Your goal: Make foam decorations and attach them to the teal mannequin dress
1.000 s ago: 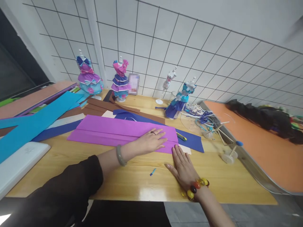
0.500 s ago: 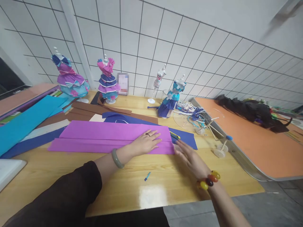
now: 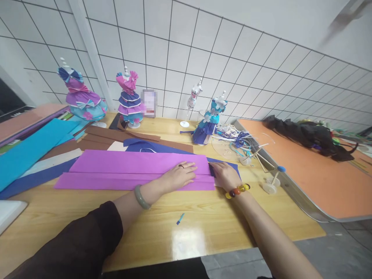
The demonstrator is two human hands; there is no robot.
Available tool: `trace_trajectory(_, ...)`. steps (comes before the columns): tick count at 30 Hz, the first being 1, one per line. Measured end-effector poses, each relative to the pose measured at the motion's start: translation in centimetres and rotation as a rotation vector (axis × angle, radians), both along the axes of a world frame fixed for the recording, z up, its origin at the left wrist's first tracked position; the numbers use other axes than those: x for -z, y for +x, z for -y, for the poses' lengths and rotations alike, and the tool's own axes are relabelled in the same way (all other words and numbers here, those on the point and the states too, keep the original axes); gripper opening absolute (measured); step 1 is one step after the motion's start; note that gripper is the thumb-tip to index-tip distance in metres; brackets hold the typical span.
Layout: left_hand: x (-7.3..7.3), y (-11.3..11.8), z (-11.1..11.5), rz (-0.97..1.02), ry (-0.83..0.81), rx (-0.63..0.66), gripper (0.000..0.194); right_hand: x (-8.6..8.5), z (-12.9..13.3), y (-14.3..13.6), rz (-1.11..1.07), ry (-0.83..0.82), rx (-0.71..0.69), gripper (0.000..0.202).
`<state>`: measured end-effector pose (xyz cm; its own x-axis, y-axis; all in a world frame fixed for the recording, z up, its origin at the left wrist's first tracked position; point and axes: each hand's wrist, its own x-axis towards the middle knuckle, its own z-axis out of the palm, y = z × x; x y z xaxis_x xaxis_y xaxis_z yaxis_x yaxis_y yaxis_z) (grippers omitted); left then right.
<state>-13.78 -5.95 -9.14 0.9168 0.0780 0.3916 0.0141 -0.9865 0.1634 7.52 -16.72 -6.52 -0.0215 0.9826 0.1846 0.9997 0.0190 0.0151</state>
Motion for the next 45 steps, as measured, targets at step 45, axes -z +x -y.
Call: trace_trajectory(45,-1.1,0.0,-0.2,-0.038,-0.303,-0.041,0.025,-0.8,7.8,2.1,-0.254,-0.142,0.02,0.035)
